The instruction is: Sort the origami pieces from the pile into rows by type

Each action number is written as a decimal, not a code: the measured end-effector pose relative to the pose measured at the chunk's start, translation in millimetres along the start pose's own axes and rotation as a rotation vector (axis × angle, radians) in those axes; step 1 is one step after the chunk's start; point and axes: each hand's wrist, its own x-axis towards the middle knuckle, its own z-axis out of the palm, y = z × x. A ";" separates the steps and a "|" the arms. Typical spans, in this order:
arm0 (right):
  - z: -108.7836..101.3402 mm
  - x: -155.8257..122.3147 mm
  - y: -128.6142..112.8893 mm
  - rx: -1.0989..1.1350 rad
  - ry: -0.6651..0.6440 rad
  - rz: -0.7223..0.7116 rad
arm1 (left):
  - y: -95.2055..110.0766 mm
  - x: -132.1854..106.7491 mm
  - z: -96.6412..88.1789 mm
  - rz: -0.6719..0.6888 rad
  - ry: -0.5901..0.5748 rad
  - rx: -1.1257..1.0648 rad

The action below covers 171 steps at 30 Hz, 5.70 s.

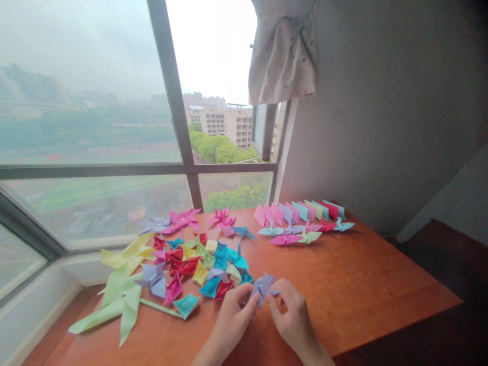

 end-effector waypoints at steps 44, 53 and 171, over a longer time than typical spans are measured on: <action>-153.0 104.7 192.1 -0.774 0.249 0.317 | -3.3 -5.4 8.7 0.114 -0.095 0.580; -154.6 100.7 181.3 -0.648 0.359 0.348 | -1.7 -5.6 9.9 0.108 -0.094 0.603; 9.0 -33.8 -31.2 0.039 -0.041 0.095 | -0.7 -46.1 5.7 -0.080 0.180 -0.012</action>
